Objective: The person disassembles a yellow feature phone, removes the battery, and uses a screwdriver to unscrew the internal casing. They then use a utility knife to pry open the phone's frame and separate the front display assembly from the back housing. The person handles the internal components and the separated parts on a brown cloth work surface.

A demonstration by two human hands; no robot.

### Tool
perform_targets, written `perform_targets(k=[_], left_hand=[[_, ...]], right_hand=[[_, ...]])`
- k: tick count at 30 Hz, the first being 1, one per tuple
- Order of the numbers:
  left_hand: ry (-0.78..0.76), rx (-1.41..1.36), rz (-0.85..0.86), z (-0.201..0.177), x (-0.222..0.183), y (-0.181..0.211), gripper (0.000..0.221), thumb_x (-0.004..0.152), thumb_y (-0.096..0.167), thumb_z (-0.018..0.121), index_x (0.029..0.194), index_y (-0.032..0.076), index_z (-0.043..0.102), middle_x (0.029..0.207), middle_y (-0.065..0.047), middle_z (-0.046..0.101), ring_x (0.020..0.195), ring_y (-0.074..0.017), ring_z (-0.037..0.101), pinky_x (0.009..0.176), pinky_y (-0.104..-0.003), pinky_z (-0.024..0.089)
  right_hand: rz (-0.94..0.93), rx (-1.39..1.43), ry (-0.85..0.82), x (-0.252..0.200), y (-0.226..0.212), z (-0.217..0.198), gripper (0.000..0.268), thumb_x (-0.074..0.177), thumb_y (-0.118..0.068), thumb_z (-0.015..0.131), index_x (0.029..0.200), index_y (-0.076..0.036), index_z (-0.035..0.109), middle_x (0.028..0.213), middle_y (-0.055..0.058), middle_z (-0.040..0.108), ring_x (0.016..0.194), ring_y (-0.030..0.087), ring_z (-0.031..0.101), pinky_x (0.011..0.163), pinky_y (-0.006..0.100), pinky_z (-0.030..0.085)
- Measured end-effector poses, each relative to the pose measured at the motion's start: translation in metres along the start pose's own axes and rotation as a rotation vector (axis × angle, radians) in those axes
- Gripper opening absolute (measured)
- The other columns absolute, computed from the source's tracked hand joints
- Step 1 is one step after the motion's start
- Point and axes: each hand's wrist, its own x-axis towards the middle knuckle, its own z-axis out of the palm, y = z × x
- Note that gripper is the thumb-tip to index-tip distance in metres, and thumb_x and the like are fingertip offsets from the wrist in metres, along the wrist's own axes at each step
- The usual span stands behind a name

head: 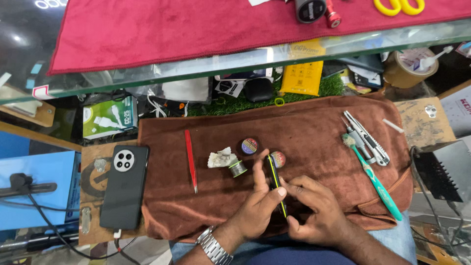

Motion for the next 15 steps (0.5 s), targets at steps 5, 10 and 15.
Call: perform_targets(k=[5,10,15], left_hand=[[-0.032,-0.166,0.088,-0.001,0.003,-0.003,0.085,0.105,0.014,0.048,0.166,0.022,-0.011,0.154,-0.006,0.038,0.143,-0.0150,0.043,0.120,-0.037,0.038],[-0.094,-0.321,-0.015,-0.001,0.002,-0.001,0.088,0.103,0.015,0.048,0.162,0.032,-0.015,0.142,-0.017,0.046,0.124,-0.0243,0.055,0.097,-0.041,0.056],[-0.080,-0.207,-0.038,0.001,0.001,0.002,0.088,0.101,0.016,0.048,0.161,0.030,-0.015,0.145,-0.018,0.044,0.117,-0.0280,0.057,0.092,-0.040,0.057]], right_hand=[[0.142,0.021,-0.022,-0.002,-0.002,0.001,0.072,0.063,-0.015,0.080,0.131,0.000,0.059,0.114,0.016,0.062,0.102,0.028,0.066,0.086,0.037,0.056],[0.414,0.202,-0.073,-0.003,-0.005,0.004,0.080,0.063,-0.006,0.077,0.140,-0.004,0.056,0.140,0.015,0.051,0.109,0.021,0.061,0.090,0.034,0.054],[0.554,0.452,-0.125,0.004,-0.013,0.002,0.091,0.067,0.005,0.068,0.152,-0.008,0.040,0.128,0.011,0.061,0.120,0.019,0.060,0.104,0.032,0.049]])
